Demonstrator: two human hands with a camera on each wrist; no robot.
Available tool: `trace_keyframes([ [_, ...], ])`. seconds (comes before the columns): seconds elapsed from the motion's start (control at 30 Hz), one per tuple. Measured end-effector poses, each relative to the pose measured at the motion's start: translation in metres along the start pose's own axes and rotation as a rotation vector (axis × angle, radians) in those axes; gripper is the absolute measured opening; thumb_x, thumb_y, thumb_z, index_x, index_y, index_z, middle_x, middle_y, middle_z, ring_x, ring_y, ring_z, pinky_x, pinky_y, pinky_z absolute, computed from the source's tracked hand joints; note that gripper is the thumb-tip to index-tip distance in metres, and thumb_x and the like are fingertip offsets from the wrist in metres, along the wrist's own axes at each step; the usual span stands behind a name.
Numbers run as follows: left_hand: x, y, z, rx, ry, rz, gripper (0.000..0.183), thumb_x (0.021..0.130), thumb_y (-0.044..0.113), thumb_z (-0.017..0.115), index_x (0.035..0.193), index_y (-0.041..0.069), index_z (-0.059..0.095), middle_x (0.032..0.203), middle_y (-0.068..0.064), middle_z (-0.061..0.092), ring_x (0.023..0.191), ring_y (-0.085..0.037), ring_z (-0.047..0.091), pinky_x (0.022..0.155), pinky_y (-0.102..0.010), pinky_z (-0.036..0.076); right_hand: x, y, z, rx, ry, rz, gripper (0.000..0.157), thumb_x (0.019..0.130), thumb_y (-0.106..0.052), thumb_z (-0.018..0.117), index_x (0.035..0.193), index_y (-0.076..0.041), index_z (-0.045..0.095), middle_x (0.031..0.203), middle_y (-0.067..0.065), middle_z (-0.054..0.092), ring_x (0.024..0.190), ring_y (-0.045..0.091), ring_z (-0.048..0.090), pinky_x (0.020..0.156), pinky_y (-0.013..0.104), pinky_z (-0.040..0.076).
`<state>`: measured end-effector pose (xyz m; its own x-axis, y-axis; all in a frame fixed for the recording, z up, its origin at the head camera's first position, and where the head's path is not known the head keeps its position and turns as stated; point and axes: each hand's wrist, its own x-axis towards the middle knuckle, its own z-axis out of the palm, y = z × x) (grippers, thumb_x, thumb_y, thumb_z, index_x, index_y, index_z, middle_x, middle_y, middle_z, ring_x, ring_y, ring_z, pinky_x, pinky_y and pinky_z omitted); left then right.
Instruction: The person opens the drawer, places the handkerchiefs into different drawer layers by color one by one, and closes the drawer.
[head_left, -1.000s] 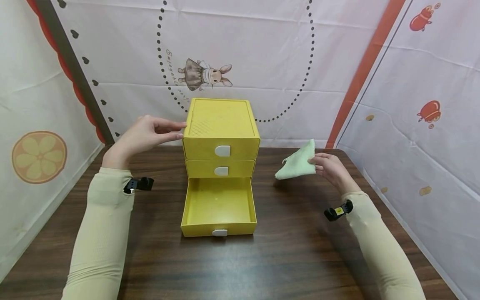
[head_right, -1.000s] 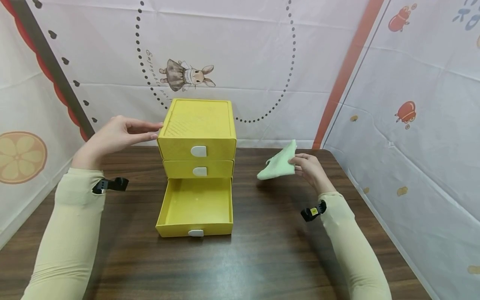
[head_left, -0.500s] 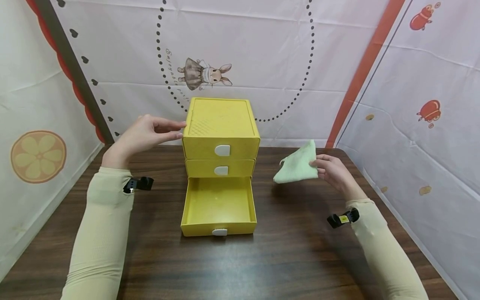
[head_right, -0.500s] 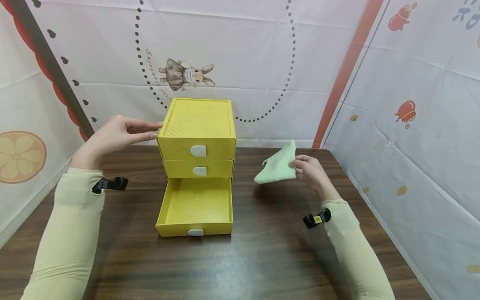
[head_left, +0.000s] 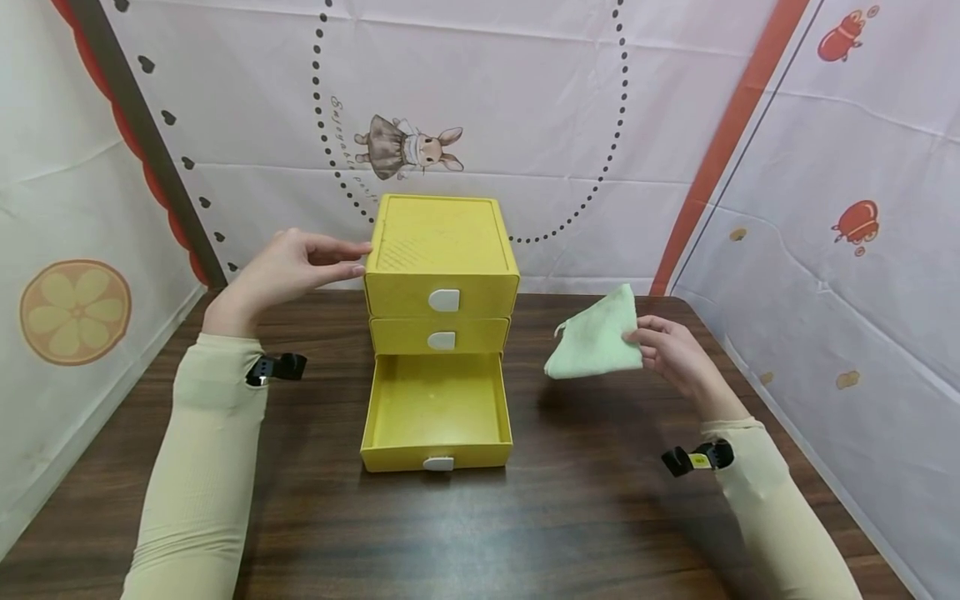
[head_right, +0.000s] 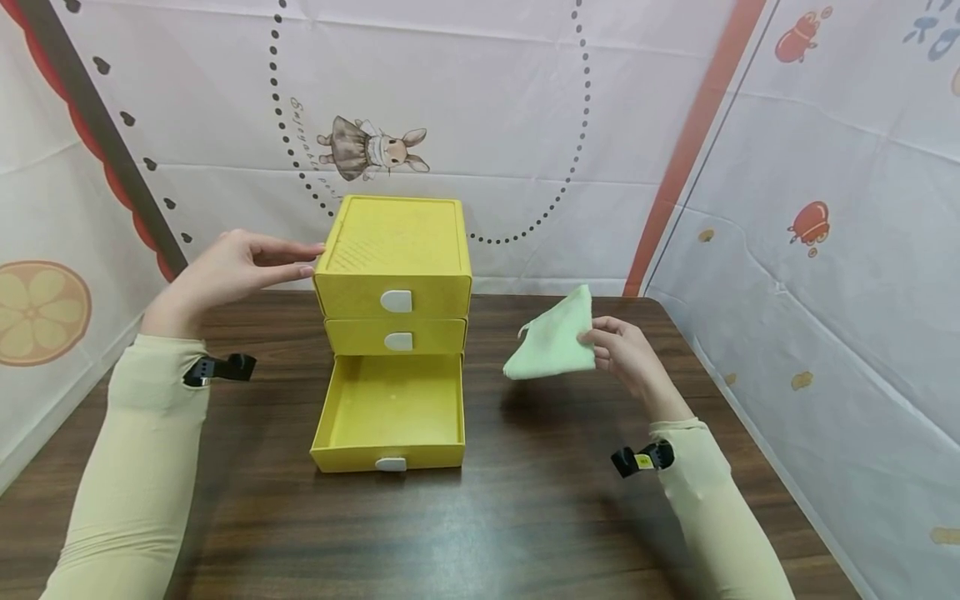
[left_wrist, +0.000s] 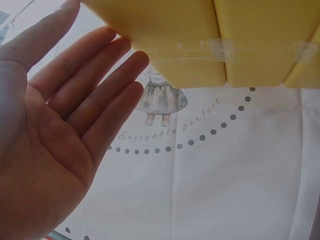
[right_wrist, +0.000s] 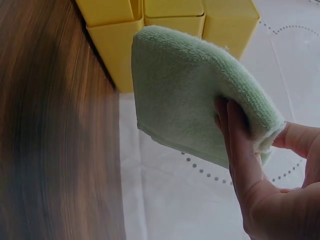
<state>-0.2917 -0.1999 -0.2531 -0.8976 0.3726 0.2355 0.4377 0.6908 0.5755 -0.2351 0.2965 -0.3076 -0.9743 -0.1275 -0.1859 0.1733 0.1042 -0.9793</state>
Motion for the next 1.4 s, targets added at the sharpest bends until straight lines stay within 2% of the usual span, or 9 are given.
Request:
trace_keyframes([
  [0.37,-0.001,0.000,0.000,-0.012,0.001,0.004,0.040,0.076,0.054,0.058,0.113,0.038,0.059,0.110,0.009,0.062,0.092,-0.005,0.058,0.074,-0.030,0.048,-0.021,-0.001,0.012,0.001,-0.047,-0.048,0.021,0.087,-0.014,0.056,0.103,-0.006,0.046,0.082,-0.004,0.062,0.071,0.008,0.063,0.061,0.022,0.050],
  [0.77,0.000,-0.003,0.001,-0.005,0.014,0.017,0.040,0.076,0.054,0.058,0.113,0.039,0.059,0.110,0.010,0.061,0.093,-0.005,0.058,0.075,-0.031,0.047,-0.037,0.003,0.037,0.046,-0.162,-0.054,0.016,0.088,-0.010,0.053,0.103,-0.007,0.047,0.083,-0.002,0.062,0.070,0.010,0.063,0.061,0.024,0.051],
  [1.07,0.000,-0.004,0.003,0.002,0.032,0.030,0.040,0.076,0.054,0.058,0.113,0.039,0.059,0.109,0.012,0.062,0.091,-0.003,0.059,0.072,-0.025,0.047,-0.039,0.006,0.055,0.052,-0.262,-0.045,0.015,0.089,-0.009,0.051,0.103,-0.006,0.046,0.083,0.000,0.061,0.071,0.011,0.062,0.061,0.026,0.050],
  [1.4,-0.001,-0.004,0.003,-0.005,0.029,0.021,0.041,0.076,0.055,0.058,0.114,0.039,0.059,0.111,0.011,0.061,0.094,-0.005,0.058,0.075,-0.030,0.047,-0.032,0.006,0.077,0.047,-0.303,-0.013,0.014,0.088,-0.009,0.052,0.101,-0.006,0.047,0.088,0.003,0.060,0.075,0.013,0.062,0.064,0.029,0.050],
])
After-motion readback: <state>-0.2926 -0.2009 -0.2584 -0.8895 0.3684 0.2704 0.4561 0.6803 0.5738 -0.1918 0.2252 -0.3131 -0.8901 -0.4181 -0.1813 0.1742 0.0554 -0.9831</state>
